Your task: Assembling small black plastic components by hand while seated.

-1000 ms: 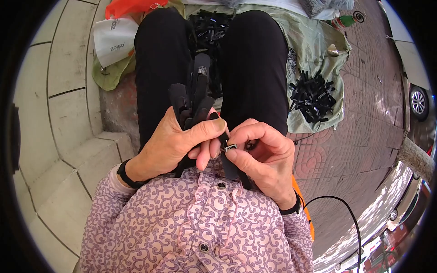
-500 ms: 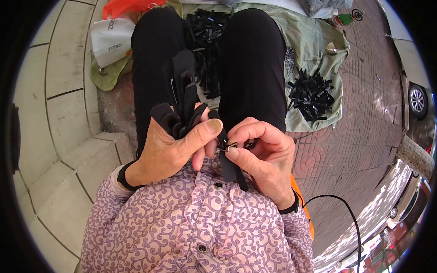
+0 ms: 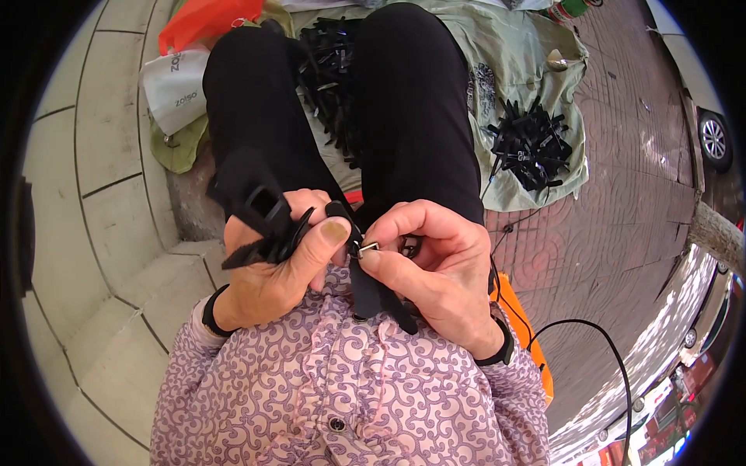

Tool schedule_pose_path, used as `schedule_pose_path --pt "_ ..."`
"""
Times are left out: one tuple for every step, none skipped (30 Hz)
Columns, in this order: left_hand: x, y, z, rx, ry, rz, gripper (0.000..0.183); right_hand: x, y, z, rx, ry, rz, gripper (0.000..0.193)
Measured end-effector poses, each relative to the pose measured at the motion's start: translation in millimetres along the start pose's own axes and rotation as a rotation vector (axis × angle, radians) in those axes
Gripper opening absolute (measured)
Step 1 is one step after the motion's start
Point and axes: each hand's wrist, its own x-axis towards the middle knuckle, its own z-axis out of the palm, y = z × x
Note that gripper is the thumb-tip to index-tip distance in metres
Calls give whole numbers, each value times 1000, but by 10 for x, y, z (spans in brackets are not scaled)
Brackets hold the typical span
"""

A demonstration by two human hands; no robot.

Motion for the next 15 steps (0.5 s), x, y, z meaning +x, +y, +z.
schedule_pose_path --pt "6 -30 -8 39 -5 130 8 -6 1 7 4 8 -3 13" --pt "16 -30 -24 40 -13 130 8 -9 1 15 -2 22 12 13" --pt "26 -23 -46 116 -46 178 9 -13 4 22 -9 37 26 13" --pt "43 -12 -56 190 -80 228 11 -17 8 26 -4 42 23 13" --pt "71 28 -61 169 -119 256 14 -21 8 36 -16 51 25 13" --pt "69 32 -64 170 -125 258 14 -26 5 46 -29 60 26 12" --pt "53 34 -69 181 -128 266 14 -32 -7 58 -26 64 22 12" --pt "41 26 -72 193 -132 275 15 -39 -18 68 -68 80 36 12" --pt "39 16 -74 185 -142 286 13 -45 -22 76 -111 96 51 12" --pt "33 -3 -74 186 -148 290 13 -54 -17 79 -108 100 46 12" --pt "21 -28 -70 198 -142 313 12 -67 -5 78 -116 90 23 11" --pt "10 -31 -69 211 -136 337 11 -75 10 77 -124 80 -1 11" --pt "-9 44 -95 250 -193 253 8 -76 49 75 -156 70 -82 11" --pt "-25 45 -100 254 -195 255 8 -81 60 70 -153 69 -85 11" --pt "-39 38 -105 244 -194 263 8 -89 63 59 -240 58 -144 11"
